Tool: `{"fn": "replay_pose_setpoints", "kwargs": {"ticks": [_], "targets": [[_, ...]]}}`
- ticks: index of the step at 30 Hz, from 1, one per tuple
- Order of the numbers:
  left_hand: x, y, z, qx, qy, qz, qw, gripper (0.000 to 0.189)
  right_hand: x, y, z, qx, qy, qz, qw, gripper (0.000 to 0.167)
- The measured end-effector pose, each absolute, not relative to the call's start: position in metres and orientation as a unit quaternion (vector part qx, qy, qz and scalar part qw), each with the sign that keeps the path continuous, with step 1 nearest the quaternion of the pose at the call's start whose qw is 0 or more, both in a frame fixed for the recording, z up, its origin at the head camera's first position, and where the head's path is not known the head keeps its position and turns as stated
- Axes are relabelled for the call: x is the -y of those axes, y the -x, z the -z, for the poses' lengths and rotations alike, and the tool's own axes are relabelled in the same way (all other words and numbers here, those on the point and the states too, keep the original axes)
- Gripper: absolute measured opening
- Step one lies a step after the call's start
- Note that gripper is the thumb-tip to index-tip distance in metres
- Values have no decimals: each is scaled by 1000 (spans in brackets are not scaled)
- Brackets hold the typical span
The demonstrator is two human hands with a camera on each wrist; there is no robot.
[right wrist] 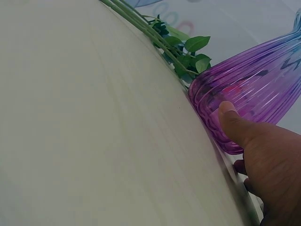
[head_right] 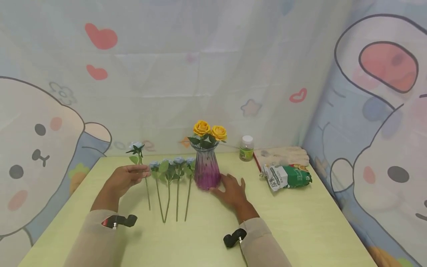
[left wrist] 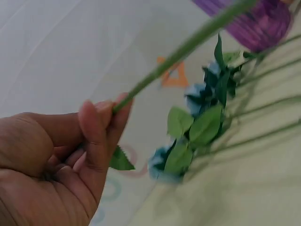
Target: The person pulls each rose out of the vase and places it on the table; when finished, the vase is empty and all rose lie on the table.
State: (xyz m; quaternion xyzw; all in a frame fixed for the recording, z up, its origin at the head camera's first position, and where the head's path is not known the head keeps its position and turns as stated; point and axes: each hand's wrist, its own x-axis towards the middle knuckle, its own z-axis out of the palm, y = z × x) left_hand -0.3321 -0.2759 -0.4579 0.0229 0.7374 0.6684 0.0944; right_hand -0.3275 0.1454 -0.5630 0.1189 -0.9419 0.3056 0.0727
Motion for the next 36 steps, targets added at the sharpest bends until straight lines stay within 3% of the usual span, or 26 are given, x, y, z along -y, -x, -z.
{"fn": "replay_pose_setpoints", "kwargs": {"ticks": [3, 9, 24, 36], "targets": [[290, 329, 466, -791, -38, -599, 119, 52, -146, 328, 566, 942, -119, -305, 73, 76], [298, 327, 485, -816, -44, -559, 140, 39, -146, 327, 566, 943, -121, -301, 75, 75], [303, 331, 520, -865, -45, -496, 63, 32, -143, 325, 562, 944, -120, -299, 72, 75], [291, 333, 524, -864, -129, -486, 31, 34, -145, 324, 560, 942, -121, -305, 75, 74]]}}
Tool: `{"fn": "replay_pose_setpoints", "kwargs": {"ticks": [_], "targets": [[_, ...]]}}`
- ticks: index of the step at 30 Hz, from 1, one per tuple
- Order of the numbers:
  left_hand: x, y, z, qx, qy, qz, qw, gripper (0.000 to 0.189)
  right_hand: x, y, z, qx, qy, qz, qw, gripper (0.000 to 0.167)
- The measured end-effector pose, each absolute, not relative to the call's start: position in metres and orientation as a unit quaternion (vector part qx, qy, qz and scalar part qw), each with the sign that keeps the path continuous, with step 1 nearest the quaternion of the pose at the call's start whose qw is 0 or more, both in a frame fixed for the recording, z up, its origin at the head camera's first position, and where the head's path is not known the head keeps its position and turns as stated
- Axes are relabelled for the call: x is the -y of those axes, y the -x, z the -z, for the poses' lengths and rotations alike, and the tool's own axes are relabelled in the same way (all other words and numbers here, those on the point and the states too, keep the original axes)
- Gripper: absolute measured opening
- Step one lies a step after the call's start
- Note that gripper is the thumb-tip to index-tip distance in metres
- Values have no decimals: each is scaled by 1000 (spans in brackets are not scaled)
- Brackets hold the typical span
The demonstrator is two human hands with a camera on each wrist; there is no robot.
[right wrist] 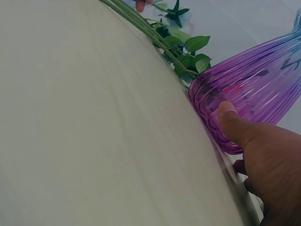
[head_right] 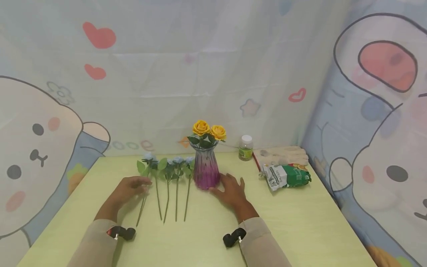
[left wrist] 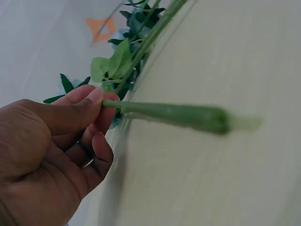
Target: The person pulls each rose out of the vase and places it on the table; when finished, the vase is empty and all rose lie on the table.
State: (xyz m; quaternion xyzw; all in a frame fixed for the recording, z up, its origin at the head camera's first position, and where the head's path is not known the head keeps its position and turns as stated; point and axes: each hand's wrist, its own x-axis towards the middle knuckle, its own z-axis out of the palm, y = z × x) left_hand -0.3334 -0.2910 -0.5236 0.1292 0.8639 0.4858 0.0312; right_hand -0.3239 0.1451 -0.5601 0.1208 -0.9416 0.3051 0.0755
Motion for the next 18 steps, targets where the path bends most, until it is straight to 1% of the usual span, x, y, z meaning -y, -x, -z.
{"fn": "replay_pose_setpoints", "kwargs": {"ticks": [3, 7, 12, 18], "targets": [[288, 335, 526, -874, -128, -467, 35, 34, -145, 325, 561, 943, -122, -301, 70, 75], [289, 335, 529, -891, -116, -438, 26, 33, -145, 325, 560, 944, -123, -302, 59, 76], [294, 334, 531, -882, -104, -458, 13, 30, -145, 324, 559, 943, -122, -302, 70, 75], [306, 331, 527, -862, -39, -505, -15, 31, -147, 324, 559, 945, -119, -299, 62, 76]]}}
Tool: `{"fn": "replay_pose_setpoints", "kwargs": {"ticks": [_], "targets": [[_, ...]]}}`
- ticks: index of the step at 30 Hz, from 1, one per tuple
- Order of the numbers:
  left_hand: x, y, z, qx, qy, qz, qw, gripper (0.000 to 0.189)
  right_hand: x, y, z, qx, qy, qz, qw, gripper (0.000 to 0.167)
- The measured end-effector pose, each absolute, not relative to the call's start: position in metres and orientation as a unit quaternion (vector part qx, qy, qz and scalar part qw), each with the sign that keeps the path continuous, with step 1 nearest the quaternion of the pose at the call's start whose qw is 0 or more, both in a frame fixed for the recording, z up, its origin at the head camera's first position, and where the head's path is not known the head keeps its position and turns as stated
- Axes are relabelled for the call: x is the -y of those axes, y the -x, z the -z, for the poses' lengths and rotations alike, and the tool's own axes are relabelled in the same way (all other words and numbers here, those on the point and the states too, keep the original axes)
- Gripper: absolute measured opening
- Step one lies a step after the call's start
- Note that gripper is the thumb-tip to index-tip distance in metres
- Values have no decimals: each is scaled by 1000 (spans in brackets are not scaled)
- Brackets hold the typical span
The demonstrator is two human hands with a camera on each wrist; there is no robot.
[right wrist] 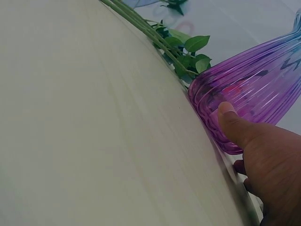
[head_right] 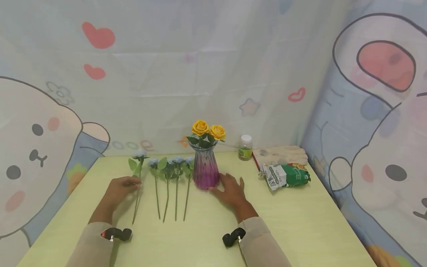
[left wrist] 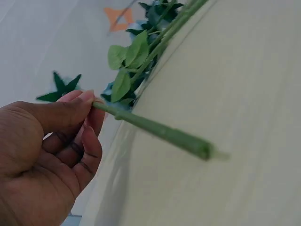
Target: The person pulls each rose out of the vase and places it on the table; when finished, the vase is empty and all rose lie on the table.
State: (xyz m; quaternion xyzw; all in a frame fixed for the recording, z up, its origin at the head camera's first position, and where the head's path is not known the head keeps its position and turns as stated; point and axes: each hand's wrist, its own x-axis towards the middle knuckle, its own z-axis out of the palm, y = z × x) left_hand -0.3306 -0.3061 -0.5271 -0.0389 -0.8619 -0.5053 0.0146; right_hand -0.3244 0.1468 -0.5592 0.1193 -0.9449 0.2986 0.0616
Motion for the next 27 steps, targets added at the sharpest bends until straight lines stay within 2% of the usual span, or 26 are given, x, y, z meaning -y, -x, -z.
{"fn": "replay_pose_setpoints", "kwargs": {"ticks": [5, 18, 23, 27], "targets": [[311, 331, 530, 878, 5, 477, 27, 29, -147, 324, 560, 944, -120, -300, 68, 75], [305, 331, 535, 914, 19, 404, 39, 32, -146, 327, 562, 943, -117, -303, 66, 76], [301, 328, 529, 912, 14, 405, 62, 31, -146, 327, 564, 943, -116, -306, 57, 77], [281, 323, 511, 907, 27, 409, 93, 36, -147, 327, 563, 943, -117, -305, 63, 77]]}}
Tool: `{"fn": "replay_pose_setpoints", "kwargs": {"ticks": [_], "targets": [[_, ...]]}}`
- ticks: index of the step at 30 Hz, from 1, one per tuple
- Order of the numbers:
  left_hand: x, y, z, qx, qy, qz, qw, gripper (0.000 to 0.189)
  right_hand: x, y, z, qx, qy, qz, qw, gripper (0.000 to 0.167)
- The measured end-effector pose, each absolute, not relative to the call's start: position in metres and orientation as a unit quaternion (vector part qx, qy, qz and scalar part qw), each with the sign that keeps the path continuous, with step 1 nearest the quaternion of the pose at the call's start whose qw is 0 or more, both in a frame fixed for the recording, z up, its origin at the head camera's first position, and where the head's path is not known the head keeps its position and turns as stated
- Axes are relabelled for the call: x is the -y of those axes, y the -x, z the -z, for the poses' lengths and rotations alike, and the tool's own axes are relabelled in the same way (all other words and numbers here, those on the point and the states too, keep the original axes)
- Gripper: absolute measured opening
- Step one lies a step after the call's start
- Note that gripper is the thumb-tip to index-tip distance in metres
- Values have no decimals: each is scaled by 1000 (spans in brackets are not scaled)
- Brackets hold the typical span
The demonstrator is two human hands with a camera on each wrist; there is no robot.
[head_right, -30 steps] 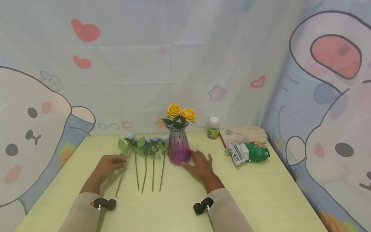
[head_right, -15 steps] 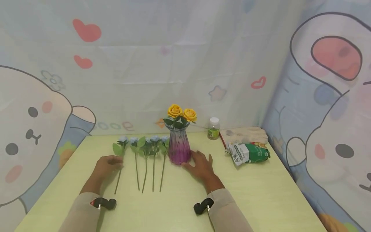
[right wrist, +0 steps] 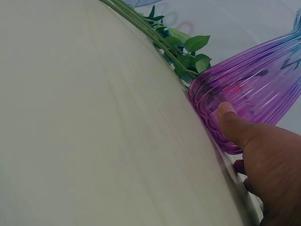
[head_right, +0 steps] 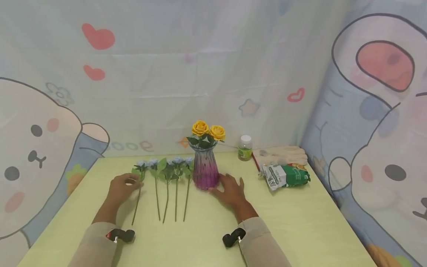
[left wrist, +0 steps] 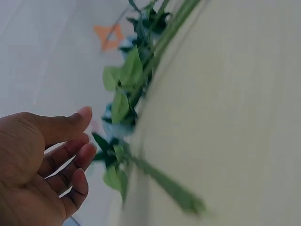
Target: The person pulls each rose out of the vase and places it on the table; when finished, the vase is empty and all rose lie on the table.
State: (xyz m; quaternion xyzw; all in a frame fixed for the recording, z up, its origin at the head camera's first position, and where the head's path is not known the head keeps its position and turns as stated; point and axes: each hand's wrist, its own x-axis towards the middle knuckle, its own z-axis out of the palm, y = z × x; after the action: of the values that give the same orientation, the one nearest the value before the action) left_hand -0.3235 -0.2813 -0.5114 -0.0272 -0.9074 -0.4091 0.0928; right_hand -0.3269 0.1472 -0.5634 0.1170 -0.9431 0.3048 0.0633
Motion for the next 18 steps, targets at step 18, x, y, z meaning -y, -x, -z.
{"fn": "replay_pose_setpoints", "kwargs": {"ticks": [18], "targets": [[162, 328, 443, 857, 170, 474, 104, 50, -147, 328, 564, 945, -121, -295, 69, 77]]}}
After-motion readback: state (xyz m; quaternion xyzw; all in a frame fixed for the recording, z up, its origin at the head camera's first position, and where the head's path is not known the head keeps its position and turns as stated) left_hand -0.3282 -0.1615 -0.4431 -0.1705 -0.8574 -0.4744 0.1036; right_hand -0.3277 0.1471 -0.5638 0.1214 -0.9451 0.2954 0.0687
